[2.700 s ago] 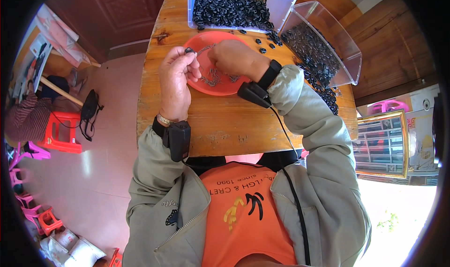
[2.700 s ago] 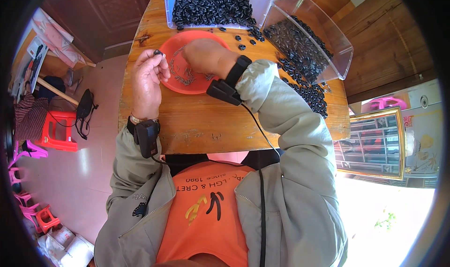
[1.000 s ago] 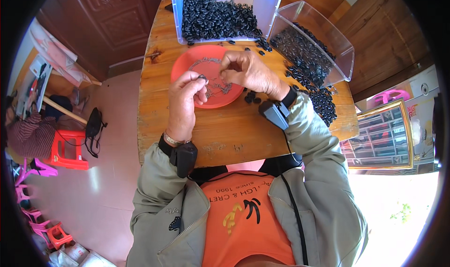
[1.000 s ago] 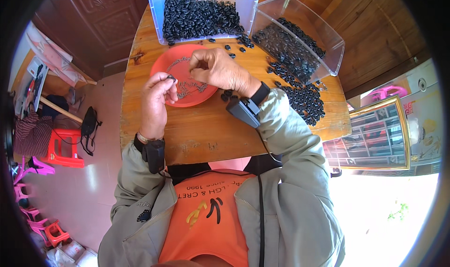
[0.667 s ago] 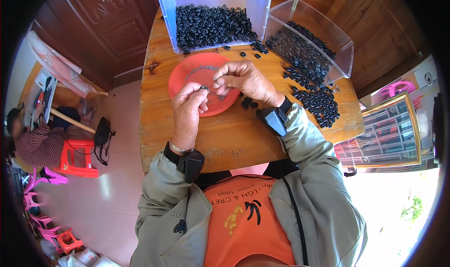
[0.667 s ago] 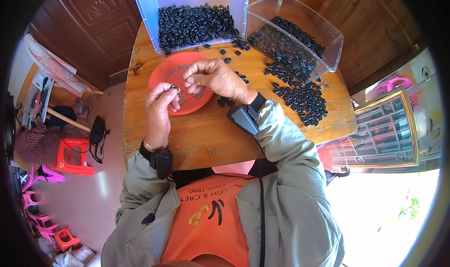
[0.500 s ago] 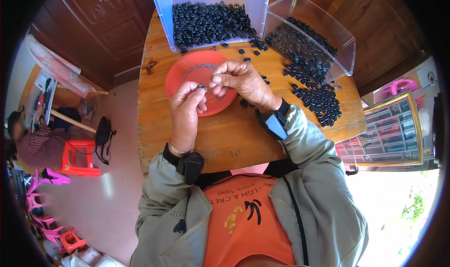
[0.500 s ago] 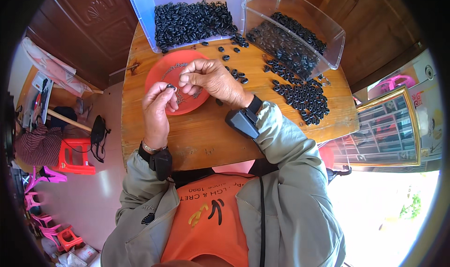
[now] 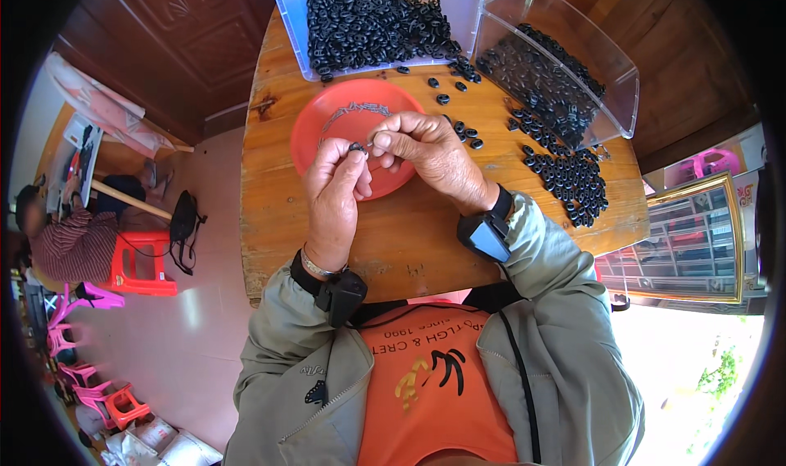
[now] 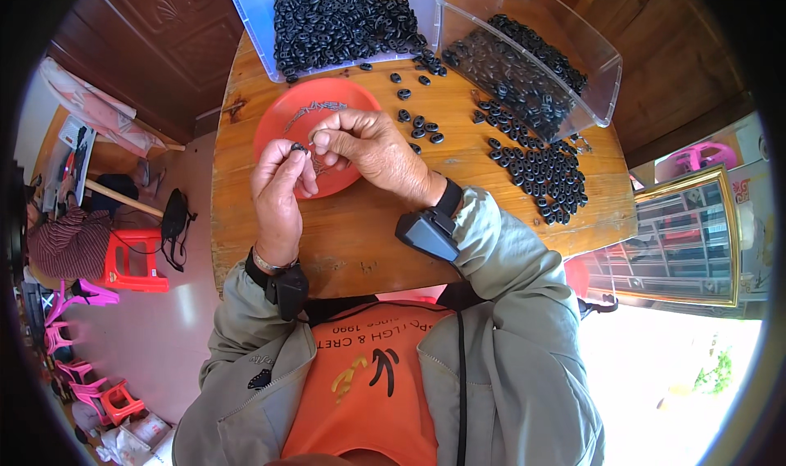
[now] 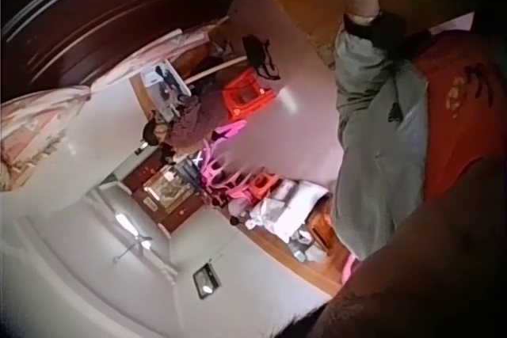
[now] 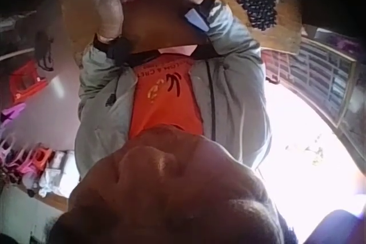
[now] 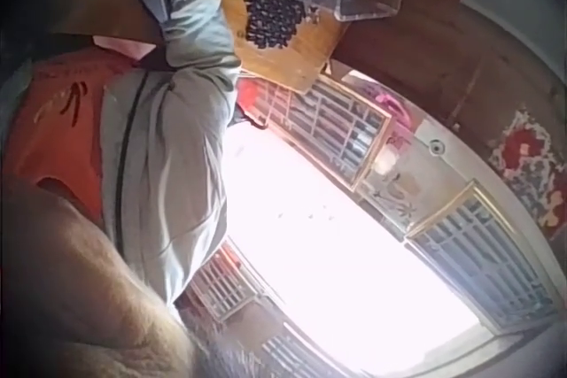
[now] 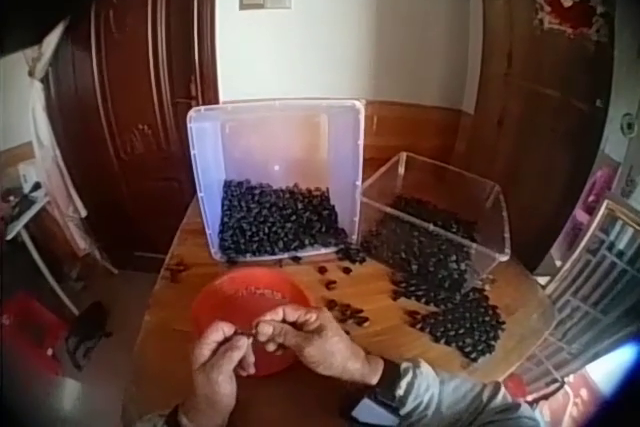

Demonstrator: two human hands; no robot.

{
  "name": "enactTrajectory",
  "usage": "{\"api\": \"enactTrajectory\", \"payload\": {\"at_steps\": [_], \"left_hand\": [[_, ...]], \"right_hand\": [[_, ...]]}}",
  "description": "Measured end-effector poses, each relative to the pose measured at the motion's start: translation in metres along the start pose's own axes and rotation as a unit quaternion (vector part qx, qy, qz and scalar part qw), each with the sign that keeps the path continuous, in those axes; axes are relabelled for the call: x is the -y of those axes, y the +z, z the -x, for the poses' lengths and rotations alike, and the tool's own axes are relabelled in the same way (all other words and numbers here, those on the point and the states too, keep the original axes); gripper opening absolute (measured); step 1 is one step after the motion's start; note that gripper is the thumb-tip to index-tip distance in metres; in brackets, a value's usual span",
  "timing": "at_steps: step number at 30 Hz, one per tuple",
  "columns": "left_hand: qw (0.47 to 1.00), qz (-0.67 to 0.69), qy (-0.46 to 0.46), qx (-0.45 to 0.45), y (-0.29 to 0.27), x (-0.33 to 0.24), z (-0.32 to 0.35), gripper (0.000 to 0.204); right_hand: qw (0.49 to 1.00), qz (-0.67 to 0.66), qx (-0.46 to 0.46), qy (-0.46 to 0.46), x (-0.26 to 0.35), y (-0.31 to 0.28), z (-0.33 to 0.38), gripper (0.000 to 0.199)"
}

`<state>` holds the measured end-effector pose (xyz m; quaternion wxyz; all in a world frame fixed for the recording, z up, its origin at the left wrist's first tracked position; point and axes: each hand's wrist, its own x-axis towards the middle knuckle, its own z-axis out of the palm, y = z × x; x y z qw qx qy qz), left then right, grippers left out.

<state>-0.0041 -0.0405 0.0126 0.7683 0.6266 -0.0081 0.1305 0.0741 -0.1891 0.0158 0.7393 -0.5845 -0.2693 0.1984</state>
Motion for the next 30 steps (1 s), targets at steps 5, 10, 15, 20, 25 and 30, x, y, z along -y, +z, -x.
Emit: {"api": "enactTrajectory", "payload": {"at_steps": [5,10,15,20,25,30], "left_hand": [[0.998,-0.062,0.024,-0.015,-0.001,0.002,0.001,0.009],[0.996,-0.075,0.045,-0.01,-0.001,0.005,0.003,0.01],[0.997,-0.062,0.049,-0.005,0.0,0.004,0.002,0.009],[0.997,-0.067,0.046,-0.012,0.0,0.003,0.002,0.009],[0.996,-0.075,0.046,-0.009,-0.001,0.005,0.002,0.009],[0.996,-0.077,0.043,-0.01,0.001,0.003,0.003,0.009]], "right_hand": [[1.0,0.024,-0.014,-0.01,0.006,-0.003,0.0,0.016],[0.999,0.03,0.0,-0.017,0.008,0.003,0.003,0.015],[0.997,0.067,0.019,-0.032,0.011,0.007,0.005,0.014],[0.997,0.068,0.006,-0.036,0.011,0.004,0.004,0.014],[0.996,0.08,0.009,-0.045,0.01,0.005,0.004,0.014],[0.995,0.09,0.008,-0.04,0.011,0.008,0.006,0.014]]}}
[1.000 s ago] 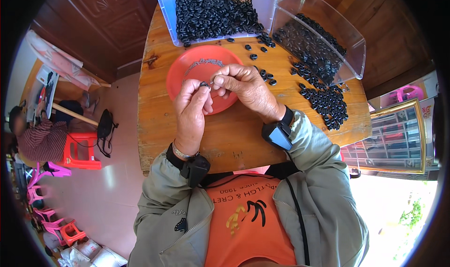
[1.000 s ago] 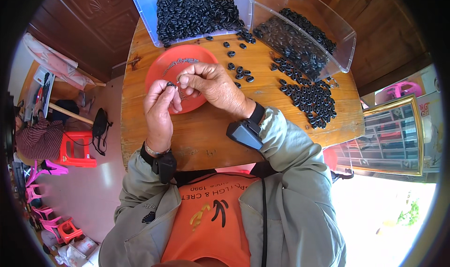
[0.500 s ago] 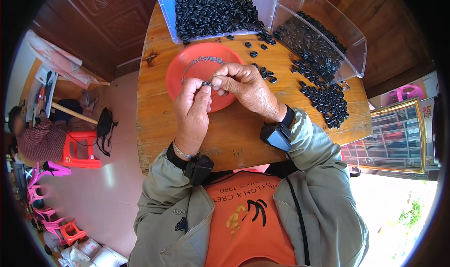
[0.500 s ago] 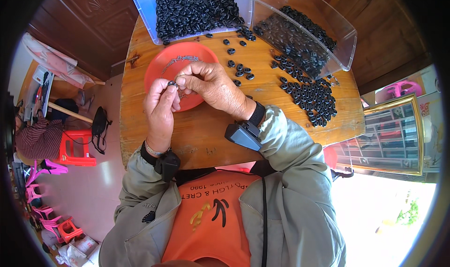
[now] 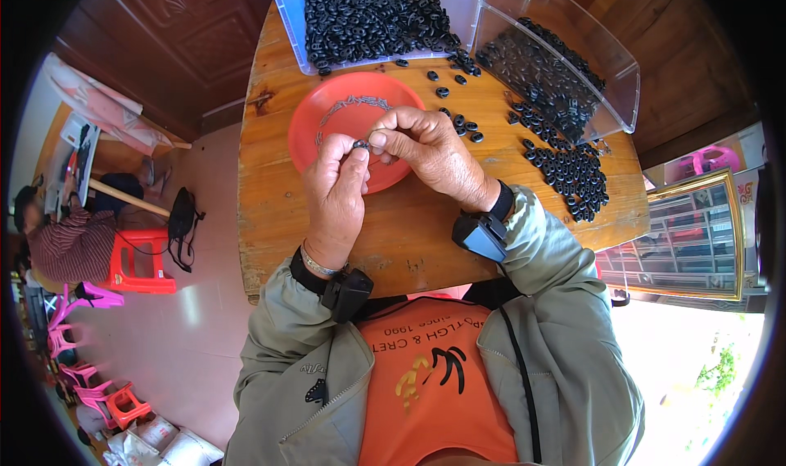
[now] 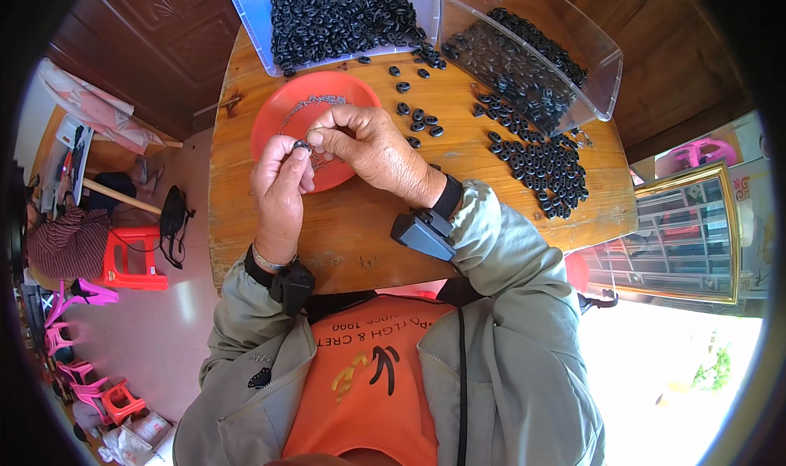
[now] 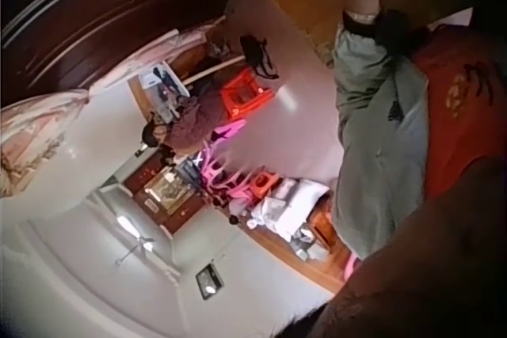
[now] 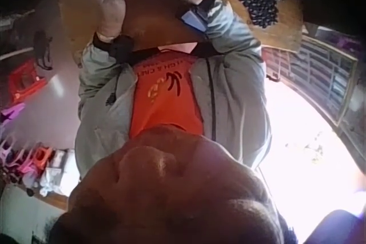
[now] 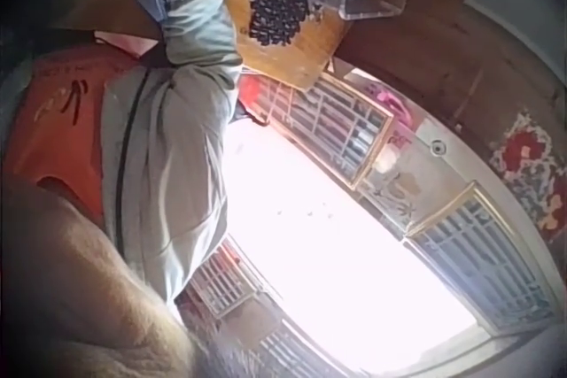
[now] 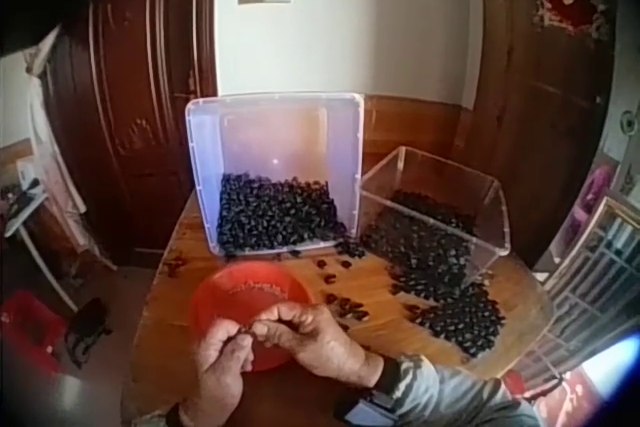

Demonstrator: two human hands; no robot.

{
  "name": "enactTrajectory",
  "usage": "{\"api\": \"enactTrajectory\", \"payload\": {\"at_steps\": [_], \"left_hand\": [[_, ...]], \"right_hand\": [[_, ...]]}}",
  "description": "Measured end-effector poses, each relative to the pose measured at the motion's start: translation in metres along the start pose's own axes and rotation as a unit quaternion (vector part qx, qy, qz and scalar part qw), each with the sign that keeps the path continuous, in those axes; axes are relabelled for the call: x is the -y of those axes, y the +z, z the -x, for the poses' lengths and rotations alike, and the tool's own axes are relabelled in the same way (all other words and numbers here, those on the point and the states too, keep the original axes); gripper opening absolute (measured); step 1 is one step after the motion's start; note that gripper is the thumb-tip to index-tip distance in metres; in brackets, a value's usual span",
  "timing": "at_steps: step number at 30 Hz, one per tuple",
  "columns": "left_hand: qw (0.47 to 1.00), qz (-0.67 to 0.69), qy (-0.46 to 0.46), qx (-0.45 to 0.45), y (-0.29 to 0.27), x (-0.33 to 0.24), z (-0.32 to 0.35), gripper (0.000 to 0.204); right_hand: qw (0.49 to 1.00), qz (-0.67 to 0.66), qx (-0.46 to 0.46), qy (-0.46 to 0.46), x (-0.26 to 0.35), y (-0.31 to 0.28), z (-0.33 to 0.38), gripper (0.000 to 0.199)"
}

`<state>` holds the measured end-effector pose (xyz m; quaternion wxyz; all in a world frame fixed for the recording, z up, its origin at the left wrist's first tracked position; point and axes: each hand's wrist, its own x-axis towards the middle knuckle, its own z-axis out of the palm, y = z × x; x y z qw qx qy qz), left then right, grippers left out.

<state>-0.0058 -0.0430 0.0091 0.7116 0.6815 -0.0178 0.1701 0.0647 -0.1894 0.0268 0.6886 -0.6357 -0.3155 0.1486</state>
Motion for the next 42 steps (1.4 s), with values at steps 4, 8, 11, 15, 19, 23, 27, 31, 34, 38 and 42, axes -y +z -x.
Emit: {"api": "enactTrajectory", "payload": {"at_steps": [4,8,11,15,19,23,27,31,34,38,42], "left_hand": [[1.0,0.011,-0.003,0.002,0.0,0.003,0.001,0.009],[1.0,0.0,-0.008,0.004,0.002,0.002,0.002,0.009],[1.0,0.011,-0.017,0.0,0.003,0.002,0.003,0.011],[1.0,0.022,-0.022,0.0,0.003,0.005,0.004,0.013],[0.999,0.035,-0.036,0.009,0.002,0.003,0.005,0.013],[0.997,0.041,-0.058,0.011,0.002,0.002,0.003,0.014],[0.995,0.079,-0.061,-0.015,-0.003,-0.002,0.001,0.012],[0.995,0.078,-0.049,-0.025,-0.003,-0.006,-0.002,0.014],[0.997,0.061,-0.052,-0.016,-0.002,-0.009,-0.001,0.015],[0.997,0.058,-0.048,-0.022,-0.002,-0.007,0.0,0.016],[0.997,0.058,-0.049,-0.021,-0.002,-0.008,0.0,0.015]], "right_hand": [[1.0,0.028,0.006,-0.009,0.002,0.002,0.001,0.014],[0.994,0.111,-0.008,-0.017,-0.001,0.003,0.001,0.013],[0.988,0.152,-0.016,-0.024,0.0,0.005,0.001,0.012],[0.975,0.213,-0.027,-0.053,-0.002,0.006,0.001,0.011],[0.981,0.176,-0.042,-0.072,-0.004,0.009,0.003,0.011],[0.974,0.201,-0.044,-0.09,0.001,0.001,0.003,0.011],[0.932,0.337,-0.087,-0.099,0.014,-0.036,-0.003,0.013],[0.854,0.506,-0.115,-0.028,0.015,-0.095,0.005,0.019],[0.823,0.557,-0.1,0.061,-0.002,-0.107,0.003,0.024],[0.801,0.593,-0.032,0.075,-0.015,-0.104,-0.002,0.022],[0.787,0.614,-0.015,0.059,-0.022,-0.103,-0.004,0.02]]}}
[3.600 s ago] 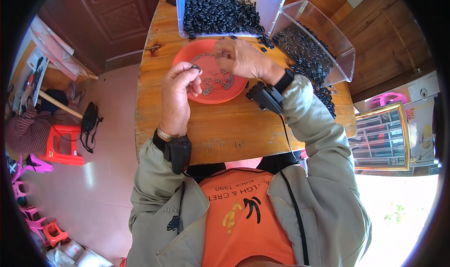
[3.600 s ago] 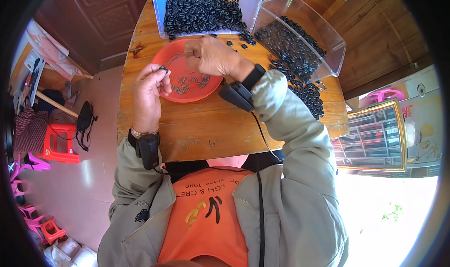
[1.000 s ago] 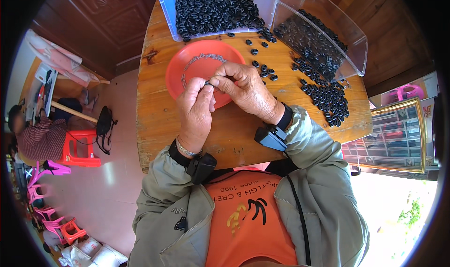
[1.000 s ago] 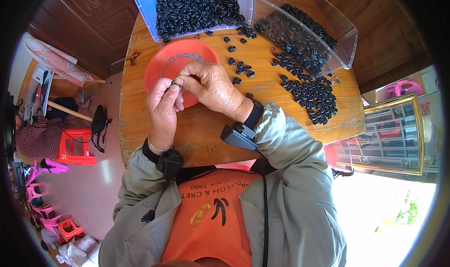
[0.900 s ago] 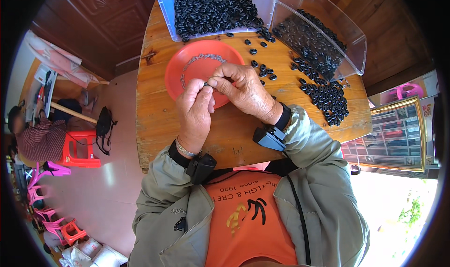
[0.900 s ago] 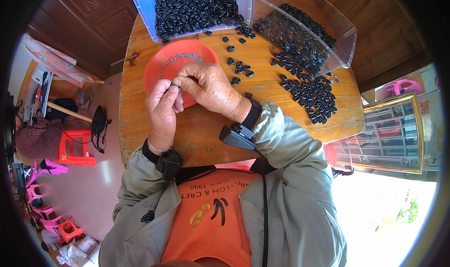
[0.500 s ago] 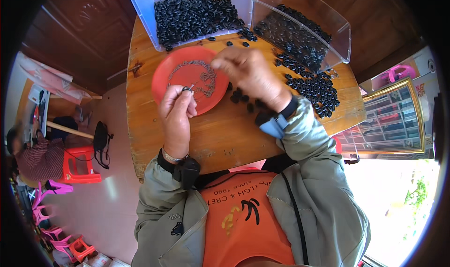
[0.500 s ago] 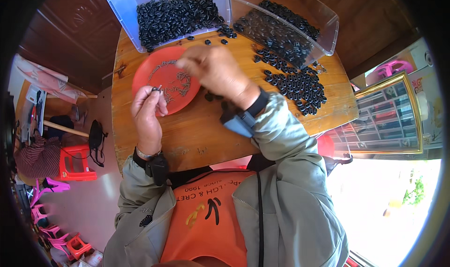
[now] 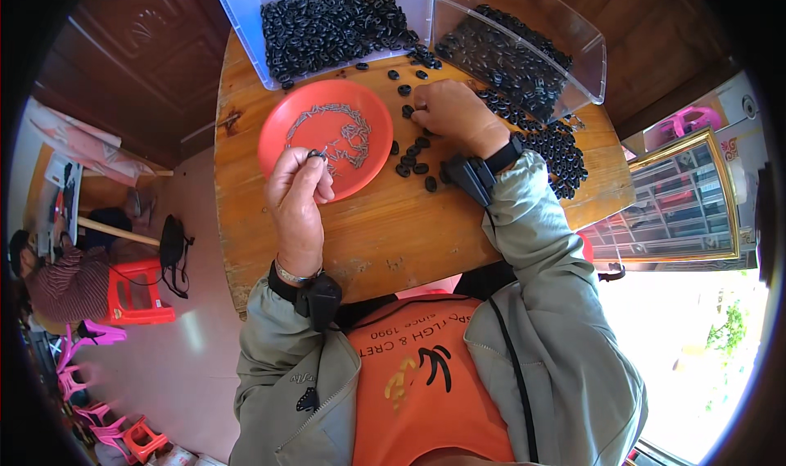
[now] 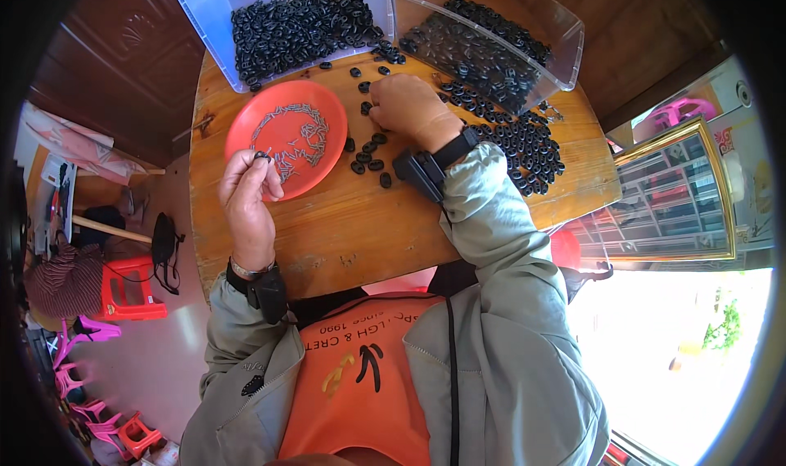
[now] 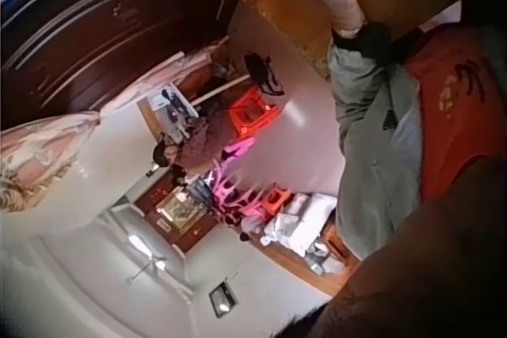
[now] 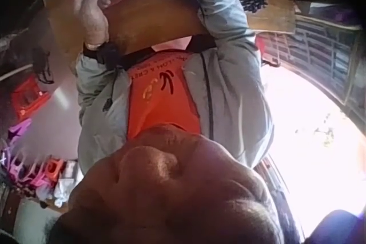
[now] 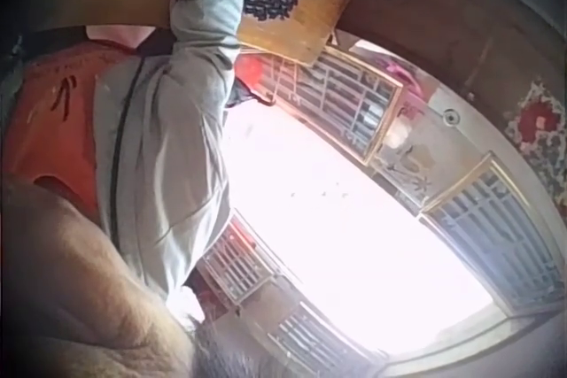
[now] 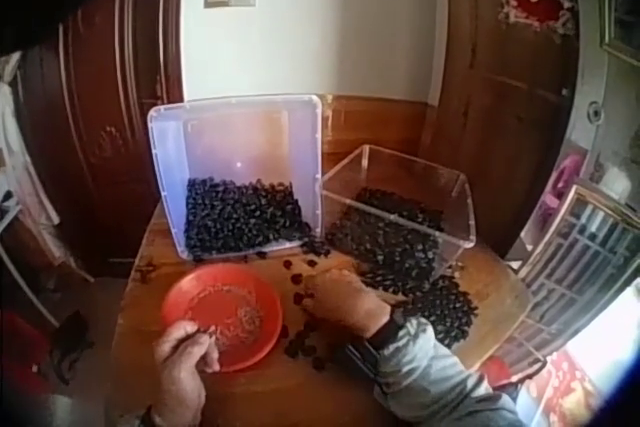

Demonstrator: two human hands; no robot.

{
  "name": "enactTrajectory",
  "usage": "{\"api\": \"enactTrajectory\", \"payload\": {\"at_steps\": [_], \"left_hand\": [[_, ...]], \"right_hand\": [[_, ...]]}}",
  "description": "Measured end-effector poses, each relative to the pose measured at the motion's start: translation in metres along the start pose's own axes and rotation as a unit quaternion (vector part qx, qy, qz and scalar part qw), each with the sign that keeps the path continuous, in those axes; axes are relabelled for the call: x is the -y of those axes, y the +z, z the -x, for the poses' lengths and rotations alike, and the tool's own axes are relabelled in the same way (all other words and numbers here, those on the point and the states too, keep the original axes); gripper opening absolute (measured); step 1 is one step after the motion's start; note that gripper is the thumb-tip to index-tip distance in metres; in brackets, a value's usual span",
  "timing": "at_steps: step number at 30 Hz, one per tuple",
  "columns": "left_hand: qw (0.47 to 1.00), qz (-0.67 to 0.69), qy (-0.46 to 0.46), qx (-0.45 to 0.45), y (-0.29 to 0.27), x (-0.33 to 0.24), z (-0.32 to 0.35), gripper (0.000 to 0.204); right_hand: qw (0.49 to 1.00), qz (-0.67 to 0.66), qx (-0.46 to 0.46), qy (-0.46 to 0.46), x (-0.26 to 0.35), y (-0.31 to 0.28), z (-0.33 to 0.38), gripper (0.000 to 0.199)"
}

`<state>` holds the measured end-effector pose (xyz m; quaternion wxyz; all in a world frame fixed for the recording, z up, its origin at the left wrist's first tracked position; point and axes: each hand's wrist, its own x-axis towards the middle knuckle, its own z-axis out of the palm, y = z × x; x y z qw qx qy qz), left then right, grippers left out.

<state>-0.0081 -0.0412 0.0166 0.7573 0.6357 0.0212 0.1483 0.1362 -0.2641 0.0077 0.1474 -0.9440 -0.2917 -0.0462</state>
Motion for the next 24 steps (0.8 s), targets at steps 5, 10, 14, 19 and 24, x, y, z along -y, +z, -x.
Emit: {"api": "enactTrajectory", "payload": {"at_steps": [5,10,14,19,24], "left_hand": [[1.0,-0.014,0.008,0.01,-0.001,0.001,0.0,0.014],[1.0,-0.008,0.002,0.006,0.0,0.0,0.0,0.014],[1.0,0.007,-0.001,0.018,-0.001,0.002,-0.001,0.013],[1.0,-0.006,-0.006,0.011,0.0,0.001,0.0,0.013],[1.0,0.006,-0.009,0.02,0.001,0.002,0.0,0.012]], "right_hand": [[0.999,0.046,-0.012,-0.003,0.007,0.001,0.0,0.018],[0.999,0.035,-0.008,-0.017,0.002,-0.005,0.002,0.016],[0.999,0.045,-0.016,-0.014,0.0,0.001,0.001,0.012],[0.997,0.069,-0.039,-0.014,0.0,0.003,0.0,0.01],[0.993,-0.027,-0.109,-0.024,-0.009,0.007,-0.001,0.013]]}}
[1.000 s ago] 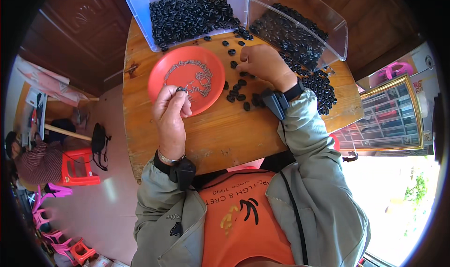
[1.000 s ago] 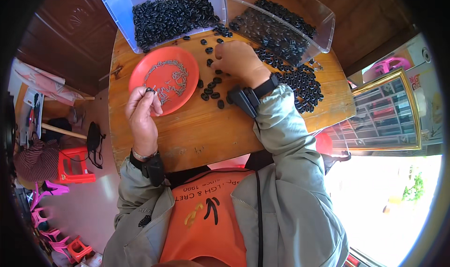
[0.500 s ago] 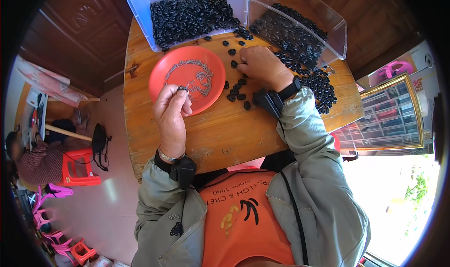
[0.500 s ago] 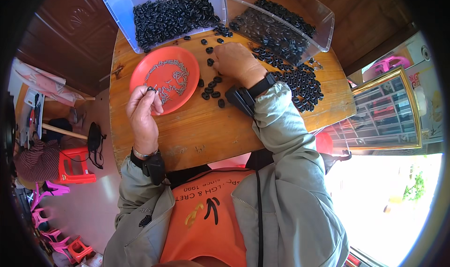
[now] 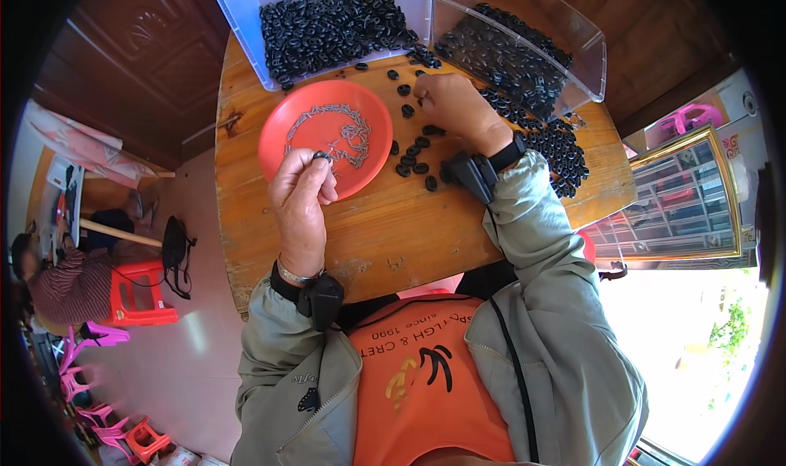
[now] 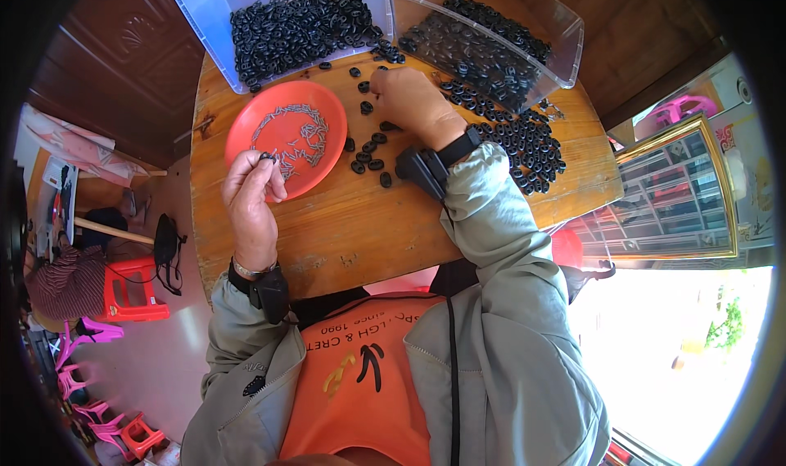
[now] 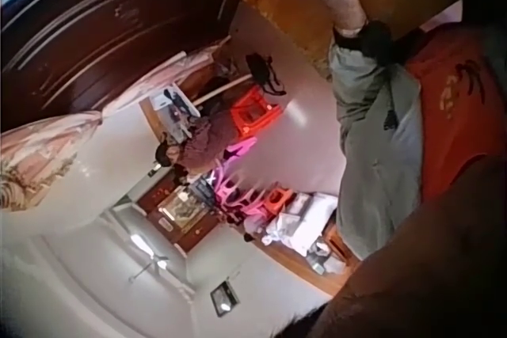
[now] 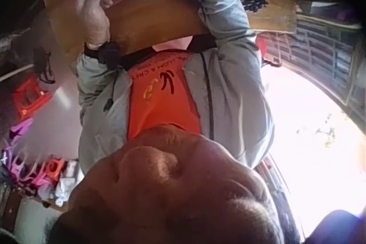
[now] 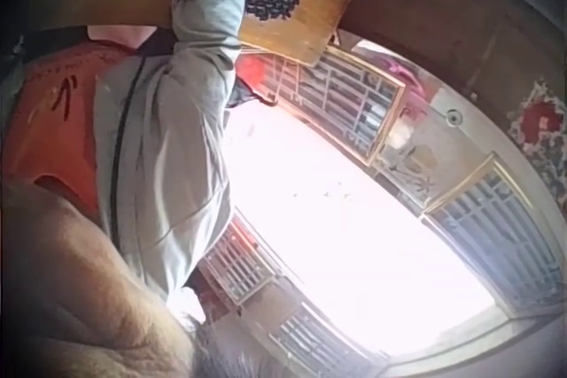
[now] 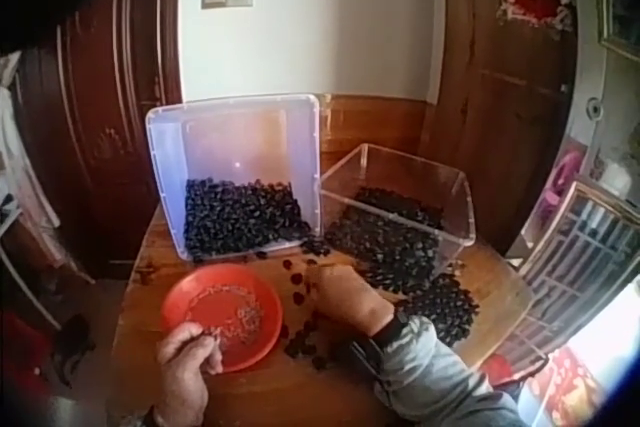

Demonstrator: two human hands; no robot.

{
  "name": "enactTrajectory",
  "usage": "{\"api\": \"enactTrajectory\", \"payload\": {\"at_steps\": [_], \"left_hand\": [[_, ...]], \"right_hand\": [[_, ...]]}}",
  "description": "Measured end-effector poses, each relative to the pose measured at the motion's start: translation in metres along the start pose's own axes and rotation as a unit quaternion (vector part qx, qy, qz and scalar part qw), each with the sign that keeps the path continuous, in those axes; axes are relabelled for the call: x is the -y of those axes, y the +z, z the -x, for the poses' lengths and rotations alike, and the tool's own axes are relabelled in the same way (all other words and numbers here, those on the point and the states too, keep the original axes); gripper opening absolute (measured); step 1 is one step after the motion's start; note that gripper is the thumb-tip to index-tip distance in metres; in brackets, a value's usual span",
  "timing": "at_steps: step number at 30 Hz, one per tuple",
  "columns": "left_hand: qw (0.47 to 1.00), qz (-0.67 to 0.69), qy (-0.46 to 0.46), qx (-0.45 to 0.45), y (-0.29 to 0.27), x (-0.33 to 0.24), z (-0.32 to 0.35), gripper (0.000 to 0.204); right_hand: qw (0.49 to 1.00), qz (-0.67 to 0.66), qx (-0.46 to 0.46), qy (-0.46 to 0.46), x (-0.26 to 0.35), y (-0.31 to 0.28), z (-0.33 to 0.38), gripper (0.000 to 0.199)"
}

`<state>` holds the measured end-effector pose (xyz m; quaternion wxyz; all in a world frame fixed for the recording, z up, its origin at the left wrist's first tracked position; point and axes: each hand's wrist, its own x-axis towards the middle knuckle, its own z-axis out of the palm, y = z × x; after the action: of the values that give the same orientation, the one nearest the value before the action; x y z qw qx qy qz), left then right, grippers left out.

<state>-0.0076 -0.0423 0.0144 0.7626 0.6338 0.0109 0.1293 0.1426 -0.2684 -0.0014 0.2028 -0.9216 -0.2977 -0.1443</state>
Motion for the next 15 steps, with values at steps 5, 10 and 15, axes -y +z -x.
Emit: {"api": "enactTrajectory", "payload": {"at_steps": [5,10,15], "left_hand": [[1.0,-0.001,-0.015,-0.003,-0.001,-0.001,0.001,0.012],[0.999,0.002,-0.036,0.011,0.002,0.0,0.003,0.013],[1.0,-0.01,-0.029,0.005,0.004,-0.001,0.004,0.016]], "right_hand": [[0.83,-0.529,0.111,0.137,0.031,-0.021,-0.004,0.014],[0.677,-0.698,0.154,0.175,0.063,-0.021,0.003,0.018],[0.625,-0.743,0.178,0.161,0.075,-0.009,0.007,0.018]]}}
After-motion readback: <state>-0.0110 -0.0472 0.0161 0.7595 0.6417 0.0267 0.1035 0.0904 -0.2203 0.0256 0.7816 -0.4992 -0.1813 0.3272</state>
